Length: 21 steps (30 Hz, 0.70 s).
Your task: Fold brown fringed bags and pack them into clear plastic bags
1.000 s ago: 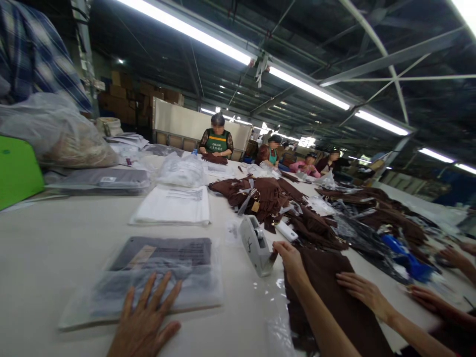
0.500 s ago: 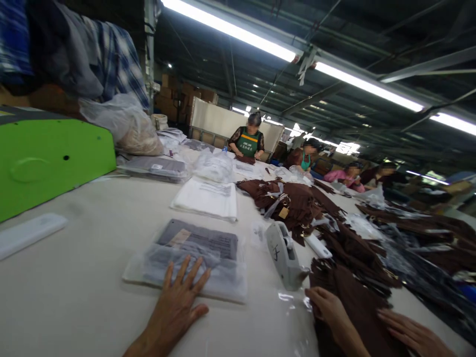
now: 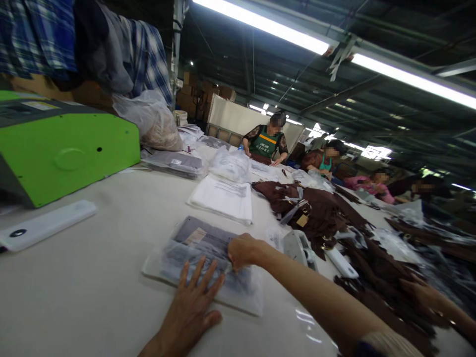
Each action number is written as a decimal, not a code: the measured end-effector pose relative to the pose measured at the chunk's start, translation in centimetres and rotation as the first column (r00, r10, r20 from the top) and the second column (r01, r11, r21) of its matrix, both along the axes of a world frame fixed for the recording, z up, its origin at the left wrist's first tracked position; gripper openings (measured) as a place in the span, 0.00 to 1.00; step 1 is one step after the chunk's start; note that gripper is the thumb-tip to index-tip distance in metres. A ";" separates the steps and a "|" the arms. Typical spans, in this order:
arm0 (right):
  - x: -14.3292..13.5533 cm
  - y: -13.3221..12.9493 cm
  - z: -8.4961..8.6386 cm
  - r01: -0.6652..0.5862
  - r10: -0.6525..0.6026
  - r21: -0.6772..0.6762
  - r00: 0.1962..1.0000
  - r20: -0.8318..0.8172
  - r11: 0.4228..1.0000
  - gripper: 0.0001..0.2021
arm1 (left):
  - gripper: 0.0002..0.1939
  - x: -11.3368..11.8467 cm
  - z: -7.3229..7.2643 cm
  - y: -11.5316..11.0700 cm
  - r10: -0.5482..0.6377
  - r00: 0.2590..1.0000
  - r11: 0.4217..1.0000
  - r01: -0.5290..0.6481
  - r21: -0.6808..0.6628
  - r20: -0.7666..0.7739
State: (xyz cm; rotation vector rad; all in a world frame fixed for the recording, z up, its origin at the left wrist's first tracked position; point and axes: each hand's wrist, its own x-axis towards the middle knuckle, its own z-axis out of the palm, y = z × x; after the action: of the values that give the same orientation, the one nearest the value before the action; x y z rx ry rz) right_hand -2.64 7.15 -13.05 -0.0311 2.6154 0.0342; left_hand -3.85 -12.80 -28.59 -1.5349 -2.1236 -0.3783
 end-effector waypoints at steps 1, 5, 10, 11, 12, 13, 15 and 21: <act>-0.6 -0.3 -0.5 -0.035 0.035 0.048 0.999 0.013 0.998 0.08 | 0.42 0.0 0.0 0.0 0.002 1.000 1.000 -0.002 0.003 0.005; -1.4 -0.2 -1.9 -0.117 0.111 0.167 0.993 0.042 0.979 0.14 | 0.40 0.1 0.2 -0.1 -0.015 0.999 0.999 0.014 0.029 0.047; -1.9 2.1 -3.4 -0.149 0.158 0.230 0.987 -0.022 0.962 0.27 | 0.39 0.0 0.4 0.0 -0.027 0.997 0.998 0.023 0.051 0.078; -2.2 2.8 -3.6 -0.140 0.152 0.192 0.987 -0.049 0.971 0.29 | 0.39 0.0 0.4 0.0 -0.026 0.996 0.999 0.022 0.049 0.080; -2.4 3.5 -3.6 -0.106 0.119 0.138 0.988 -0.095 0.985 0.30 | 0.40 0.0 0.4 0.0 -0.026 0.996 0.999 0.022 0.045 0.080; -2.5 4.3 -3.4 -0.051 0.062 0.076 0.986 -0.154 0.996 0.30 | 0.40 0.0 0.3 0.1 -0.026 0.997 0.999 0.023 0.043 0.078; -2.2 6.1 -2.6 0.098 -0.102 -0.028 0.950 -0.295 0.995 0.25 | 0.40 0.0 0.2 0.1 -0.023 0.997 0.999 0.020 0.038 0.073; 8.7 13.3 1.9 0.515 -0.547 -0.253 0.568 -0.616 0.819 0.15 | 0.38 -0.1 0.0 0.3 -0.024 0.998 0.998 0.020 0.068 0.062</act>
State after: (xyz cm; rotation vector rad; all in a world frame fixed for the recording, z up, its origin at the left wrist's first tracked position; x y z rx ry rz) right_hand 6.10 20.42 -11.13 0.9399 3.2146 -0.2856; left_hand -3.95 -12.54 -28.63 -1.5281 -2.1208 -0.5067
